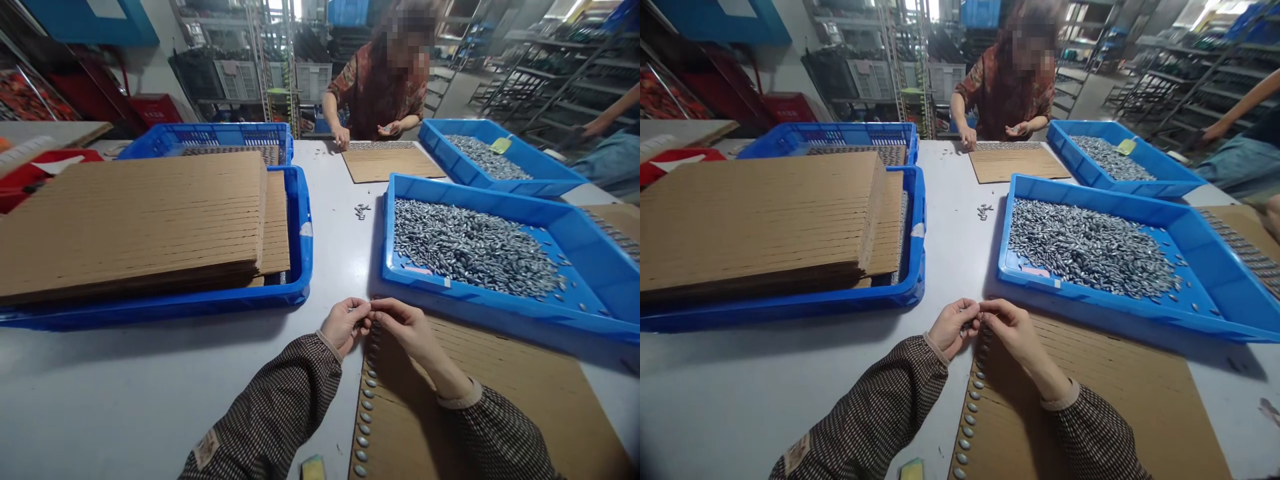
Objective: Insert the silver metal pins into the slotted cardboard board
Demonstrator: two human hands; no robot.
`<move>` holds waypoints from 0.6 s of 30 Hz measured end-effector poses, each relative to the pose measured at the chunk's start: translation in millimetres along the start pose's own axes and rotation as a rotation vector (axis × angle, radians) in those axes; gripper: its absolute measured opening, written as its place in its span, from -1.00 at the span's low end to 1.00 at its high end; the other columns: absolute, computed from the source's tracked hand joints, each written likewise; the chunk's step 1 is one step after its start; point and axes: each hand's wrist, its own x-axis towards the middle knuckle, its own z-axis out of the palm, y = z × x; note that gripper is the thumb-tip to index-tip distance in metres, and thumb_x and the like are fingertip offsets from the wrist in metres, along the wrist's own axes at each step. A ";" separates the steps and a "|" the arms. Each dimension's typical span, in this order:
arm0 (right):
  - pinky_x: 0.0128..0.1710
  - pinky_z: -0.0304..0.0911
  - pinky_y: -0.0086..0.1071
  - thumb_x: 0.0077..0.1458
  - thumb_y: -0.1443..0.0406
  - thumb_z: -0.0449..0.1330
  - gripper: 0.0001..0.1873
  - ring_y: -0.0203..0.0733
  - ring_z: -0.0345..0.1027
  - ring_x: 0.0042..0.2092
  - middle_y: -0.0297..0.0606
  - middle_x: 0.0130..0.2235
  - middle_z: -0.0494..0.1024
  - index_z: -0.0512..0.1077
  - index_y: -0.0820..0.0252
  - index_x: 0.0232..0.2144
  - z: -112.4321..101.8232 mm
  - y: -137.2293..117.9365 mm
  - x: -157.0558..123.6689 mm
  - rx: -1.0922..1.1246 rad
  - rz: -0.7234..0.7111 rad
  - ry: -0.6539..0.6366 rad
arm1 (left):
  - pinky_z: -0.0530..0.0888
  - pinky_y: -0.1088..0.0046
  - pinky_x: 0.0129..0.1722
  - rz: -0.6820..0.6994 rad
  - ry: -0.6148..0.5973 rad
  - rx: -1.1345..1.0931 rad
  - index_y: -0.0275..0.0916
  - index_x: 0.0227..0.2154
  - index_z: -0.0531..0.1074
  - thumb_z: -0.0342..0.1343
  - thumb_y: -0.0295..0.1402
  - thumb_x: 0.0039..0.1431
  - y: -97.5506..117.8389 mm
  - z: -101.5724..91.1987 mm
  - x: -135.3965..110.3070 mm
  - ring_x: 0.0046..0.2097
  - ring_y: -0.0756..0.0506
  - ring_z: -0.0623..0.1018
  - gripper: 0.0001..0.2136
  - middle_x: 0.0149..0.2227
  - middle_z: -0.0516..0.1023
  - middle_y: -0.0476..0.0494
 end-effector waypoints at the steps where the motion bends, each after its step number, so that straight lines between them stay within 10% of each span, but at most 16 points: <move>1: -0.24 0.44 -0.29 0.12 0.06 0.23 -0.67 -0.13 0.51 -0.25 -0.20 -0.26 0.62 0.52 0.18 -0.21 -1.4 0.4 -1.3 0.044 0.016 -0.005 | 0.20 0.65 -0.60 -0.009 -0.012 -0.002 -0.32 -0.43 0.37 0.43 -0.20 -0.20 -0.1 1.3 -1.4 -0.54 0.11 0.37 -0.60 -0.51 0.44 -0.03; 11: -0.27 0.45 -0.34 0.05 0.13 0.33 -0.74 -0.18 0.50 -0.26 -0.19 -0.24 0.61 0.50 0.16 -0.29 -21.1 0.6 -22.0 0.224 0.130 0.247 | 0.19 0.66 -0.66 -0.042 0.148 -0.091 -0.35 -0.35 0.40 0.13 -0.30 0.16 4.4 4.2 1.5 -0.55 0.10 0.38 -0.83 -0.50 0.40 -0.04; 18: -0.36 0.42 -0.35 0.19 0.14 0.17 -0.80 -0.19 0.48 -0.36 -0.22 -0.35 0.59 0.41 0.16 -0.31 -35.2 22.0 -33.4 -0.330 -0.078 0.221 | 0.38 0.59 -0.53 0.025 0.270 -0.096 -0.33 -0.23 0.36 -0.01 -0.53 0.14 14.1 -1.7 4.0 -0.48 0.03 0.50 -0.86 -0.42 0.51 -0.14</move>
